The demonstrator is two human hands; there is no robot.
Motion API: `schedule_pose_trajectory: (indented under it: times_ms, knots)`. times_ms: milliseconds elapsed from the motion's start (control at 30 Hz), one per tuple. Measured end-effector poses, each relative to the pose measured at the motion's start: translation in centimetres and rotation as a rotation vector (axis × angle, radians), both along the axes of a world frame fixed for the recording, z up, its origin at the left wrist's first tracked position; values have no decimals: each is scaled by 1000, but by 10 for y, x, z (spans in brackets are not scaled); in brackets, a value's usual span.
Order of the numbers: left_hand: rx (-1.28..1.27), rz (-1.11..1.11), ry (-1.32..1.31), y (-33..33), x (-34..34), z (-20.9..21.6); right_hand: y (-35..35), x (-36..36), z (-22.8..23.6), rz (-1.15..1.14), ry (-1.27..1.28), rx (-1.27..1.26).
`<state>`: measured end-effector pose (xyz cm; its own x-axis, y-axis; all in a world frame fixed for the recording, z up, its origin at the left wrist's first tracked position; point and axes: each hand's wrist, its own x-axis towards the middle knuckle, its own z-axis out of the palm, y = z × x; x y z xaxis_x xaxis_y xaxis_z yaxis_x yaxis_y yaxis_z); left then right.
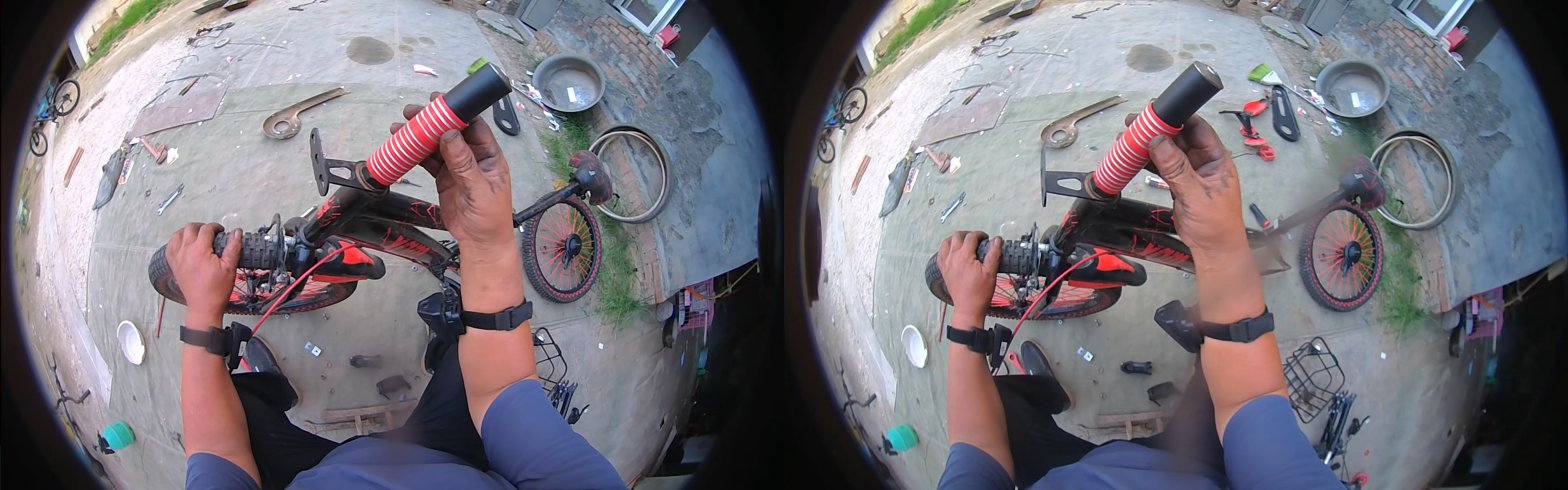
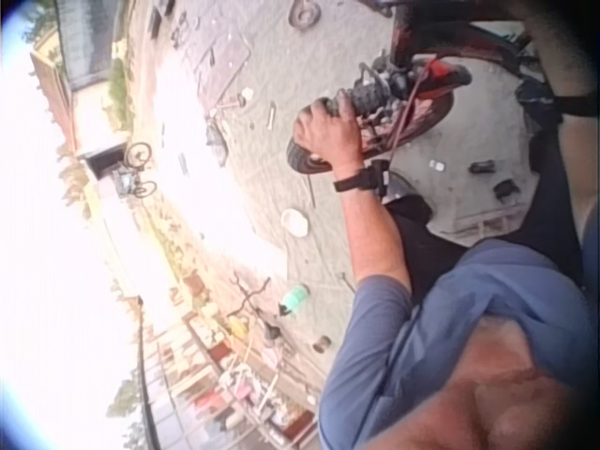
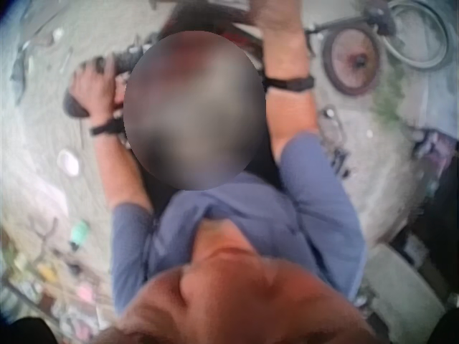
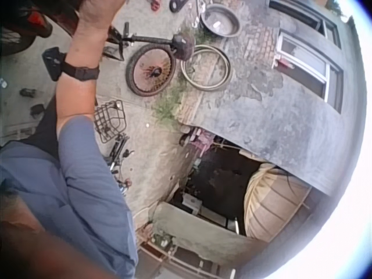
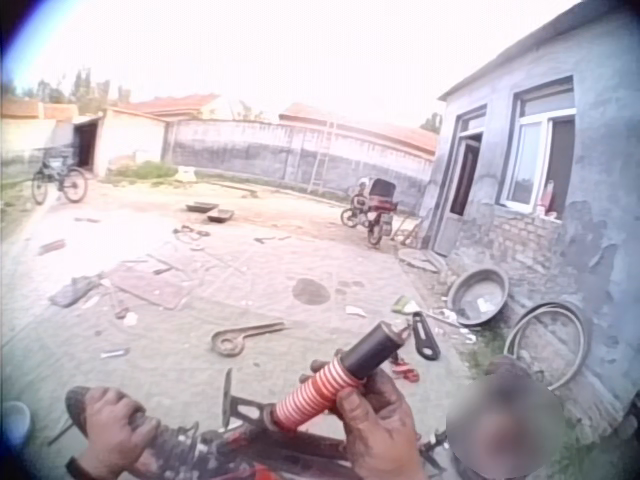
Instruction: The person assembles a bicycle handlebar by sliding a red grip onto the bar, attaching a black clamp, and securing a brake lever. The person then positions the assembled handlebar onto the bicycle stem.
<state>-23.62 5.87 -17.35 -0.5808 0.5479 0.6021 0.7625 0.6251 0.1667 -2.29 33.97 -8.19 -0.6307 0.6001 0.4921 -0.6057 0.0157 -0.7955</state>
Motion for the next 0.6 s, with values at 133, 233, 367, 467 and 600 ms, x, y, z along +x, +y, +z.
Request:
schedule_pose_trajectory:
  times_ms: [133, 233, 367, 467, 600]
  knots:
    - [-14, 6, 14, 0, -2, -1, 5, 7, -5, -32, -1, 40]
    - [-41, 10, 28, -2, -5, -4, 13, 23, -8, -119, -80, 71]
    - [-38, 3, 55, -3, -8, -8, 18, 62, -6, -51, -181, 92]
    - [-82, 2, 54, -3, -10, -8, 8, 94, -8, 249, -356, 171]
    - [-147, 27, 44, -4, -12, -7, -15, 109, -46, 690, -795, 176]
